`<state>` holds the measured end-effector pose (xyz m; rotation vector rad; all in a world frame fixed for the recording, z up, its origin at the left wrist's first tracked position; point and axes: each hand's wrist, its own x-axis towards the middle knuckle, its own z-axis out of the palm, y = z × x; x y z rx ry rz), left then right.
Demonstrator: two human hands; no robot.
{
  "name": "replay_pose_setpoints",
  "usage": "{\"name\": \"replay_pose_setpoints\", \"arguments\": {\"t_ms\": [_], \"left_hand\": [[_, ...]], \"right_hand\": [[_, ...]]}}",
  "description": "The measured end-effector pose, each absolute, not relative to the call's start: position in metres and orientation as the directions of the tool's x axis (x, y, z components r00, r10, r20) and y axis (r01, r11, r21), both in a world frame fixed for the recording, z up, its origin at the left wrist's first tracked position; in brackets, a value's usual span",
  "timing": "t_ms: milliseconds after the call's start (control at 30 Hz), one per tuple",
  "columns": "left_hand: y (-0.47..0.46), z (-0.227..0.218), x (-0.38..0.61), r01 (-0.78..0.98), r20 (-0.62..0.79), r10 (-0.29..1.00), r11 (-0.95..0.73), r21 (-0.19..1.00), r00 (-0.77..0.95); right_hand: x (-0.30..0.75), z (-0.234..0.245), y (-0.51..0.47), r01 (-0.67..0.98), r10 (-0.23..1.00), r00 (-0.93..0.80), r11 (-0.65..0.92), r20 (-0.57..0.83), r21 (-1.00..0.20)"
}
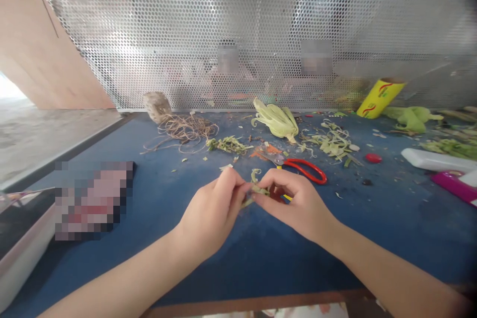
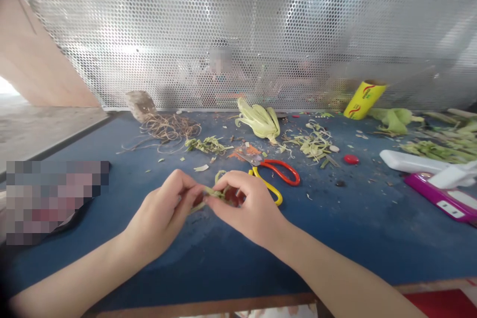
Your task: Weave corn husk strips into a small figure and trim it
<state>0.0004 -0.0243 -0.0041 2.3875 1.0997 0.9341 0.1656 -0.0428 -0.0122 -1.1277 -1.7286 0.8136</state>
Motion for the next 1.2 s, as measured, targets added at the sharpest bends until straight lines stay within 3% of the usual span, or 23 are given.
{"name": "replay_pose_setpoints", "arguments": {"t_ms": [133, 333, 567, 700, 867, 1200], "left_hand": [[-0.019, 0.005, -0.002, 0.494, 0.366, 0.829, -0.549, 0.674, 0.422], [-0.008, 0.004, -0.002, 0.398, 0.302, 0.898, -0.417, 0.817, 0.319], [-0.004, 0.002, 0.004, 0.066, 0.202, 0.871, -0.257, 0.964, 0.449], [0.006, 0.001, 0.011, 0.079, 0.146, 0.874, -0.205, 0.976, 0.463], [0.026, 0.0, 0.018, 0.074, 0.21, 0.878, -0.266, 0.961, 0.431], [0.031, -0.009, 0.011, 0.151, 0.291, 0.875, -0.371, 0.916, 0.386]], "right_hand": [[0.165, -0.013, -0.041, 0.369, 0.936, -0.185, 0.348, 0.299, -0.862], [0.17, -0.017, -0.034, 0.278, 0.929, -0.224, 0.351, 0.295, -0.894], [0.165, -0.014, -0.029, 0.254, 0.943, -0.142, 0.33, 0.302, -0.909], [0.167, -0.009, -0.016, 0.265, 0.931, -0.105, 0.366, 0.35, -0.892], [0.173, 0.001, 0.005, 0.284, 0.918, -0.116, 0.397, 0.38, -0.873], [0.183, -0.001, 0.018, 0.274, 0.929, -0.204, 0.357, 0.309, -0.893]]}}
